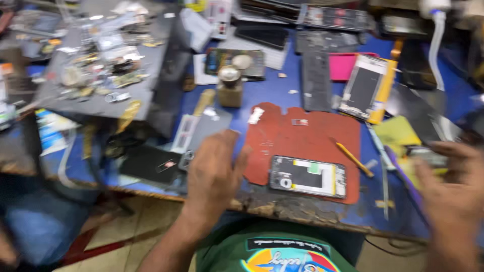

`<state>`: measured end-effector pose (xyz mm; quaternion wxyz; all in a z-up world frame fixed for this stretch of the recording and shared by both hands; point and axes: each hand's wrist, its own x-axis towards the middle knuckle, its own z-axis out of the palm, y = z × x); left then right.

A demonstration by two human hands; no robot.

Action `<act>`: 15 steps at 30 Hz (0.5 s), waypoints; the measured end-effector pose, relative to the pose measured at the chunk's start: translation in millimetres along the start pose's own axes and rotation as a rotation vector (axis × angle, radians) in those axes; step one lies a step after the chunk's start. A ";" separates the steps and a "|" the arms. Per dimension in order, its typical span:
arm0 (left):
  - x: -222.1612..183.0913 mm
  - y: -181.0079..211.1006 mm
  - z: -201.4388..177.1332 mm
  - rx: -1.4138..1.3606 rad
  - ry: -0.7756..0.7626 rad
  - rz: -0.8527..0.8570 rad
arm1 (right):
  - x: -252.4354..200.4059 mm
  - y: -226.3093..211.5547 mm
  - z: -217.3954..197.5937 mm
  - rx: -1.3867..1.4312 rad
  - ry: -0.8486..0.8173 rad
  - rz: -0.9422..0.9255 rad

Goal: The person uses a screwdriver and their hands to disassemble and install components within a mobile phone, handling the phone body, a battery, and a back cover on a workbench.

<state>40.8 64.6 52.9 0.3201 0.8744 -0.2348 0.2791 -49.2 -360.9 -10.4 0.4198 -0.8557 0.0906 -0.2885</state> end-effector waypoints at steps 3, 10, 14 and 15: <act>4.6 -20.9 -16.5 0.317 -0.091 -0.189 | 25.2 72.9 -22.1 -0.242 0.009 0.141; 5.0 -23.6 -13.6 0.500 -0.283 -0.279 | 34.3 118.8 -26.2 -0.390 -0.003 0.107; 5.0 -25.8 -10.5 0.467 -0.221 -0.300 | 26.9 75.3 -21.9 -0.463 0.014 0.045; 4.1 -26.3 -10.7 0.454 -0.195 -0.299 | 26.8 63.7 -18.6 -0.465 0.025 0.031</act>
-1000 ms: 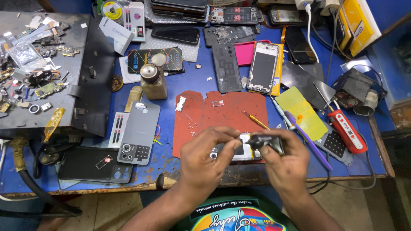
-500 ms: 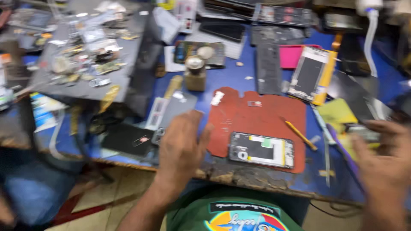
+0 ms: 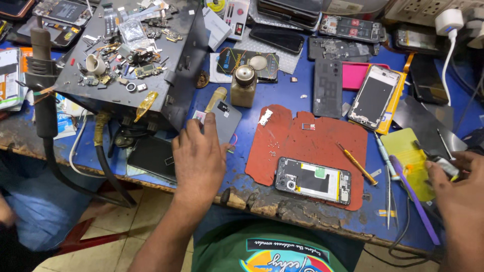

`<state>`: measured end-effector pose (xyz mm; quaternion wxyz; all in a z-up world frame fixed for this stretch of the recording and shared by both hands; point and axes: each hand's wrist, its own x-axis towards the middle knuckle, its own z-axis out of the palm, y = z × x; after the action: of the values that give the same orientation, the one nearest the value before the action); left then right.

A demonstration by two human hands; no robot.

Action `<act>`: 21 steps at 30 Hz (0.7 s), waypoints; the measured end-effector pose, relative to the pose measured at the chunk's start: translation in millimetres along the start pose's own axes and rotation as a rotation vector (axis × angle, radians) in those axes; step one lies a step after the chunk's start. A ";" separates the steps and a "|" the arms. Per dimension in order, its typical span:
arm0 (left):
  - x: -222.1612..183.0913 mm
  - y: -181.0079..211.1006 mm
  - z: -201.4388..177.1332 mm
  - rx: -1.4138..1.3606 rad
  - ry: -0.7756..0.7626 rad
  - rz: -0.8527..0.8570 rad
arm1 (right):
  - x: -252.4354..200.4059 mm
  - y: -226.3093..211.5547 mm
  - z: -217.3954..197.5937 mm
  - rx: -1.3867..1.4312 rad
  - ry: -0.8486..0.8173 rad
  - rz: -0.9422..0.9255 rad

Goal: The person uses a screwdriver and their hands to disassemble and install components within a mobile phone, handling the phone body, a battery, and a back cover on a workbench.

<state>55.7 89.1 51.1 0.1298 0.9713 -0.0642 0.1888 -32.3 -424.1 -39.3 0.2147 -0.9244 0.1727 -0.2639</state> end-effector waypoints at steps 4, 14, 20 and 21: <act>-1.1 -3.4 -0.1 -0.135 0.060 -0.032 | 3.4 -25.6 -7.1 0.059 0.022 -0.021; -8.4 9.1 -48.1 -0.273 0.377 0.567 | -31.6 -158.9 -47.3 0.116 0.115 -0.356; -21.4 50.2 -41.6 -0.291 0.421 1.084 | -55.6 -282.8 -31.0 0.408 -0.386 -0.866; -19.4 51.4 -38.7 -0.308 0.467 1.112 | -56.4 -283.2 -29.1 0.421 -0.411 -0.804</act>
<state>15.3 52.0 90.1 0.1615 0.6956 -0.5569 0.4243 -35.6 -168.4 97.9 0.3076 -0.8873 -0.3003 -0.1673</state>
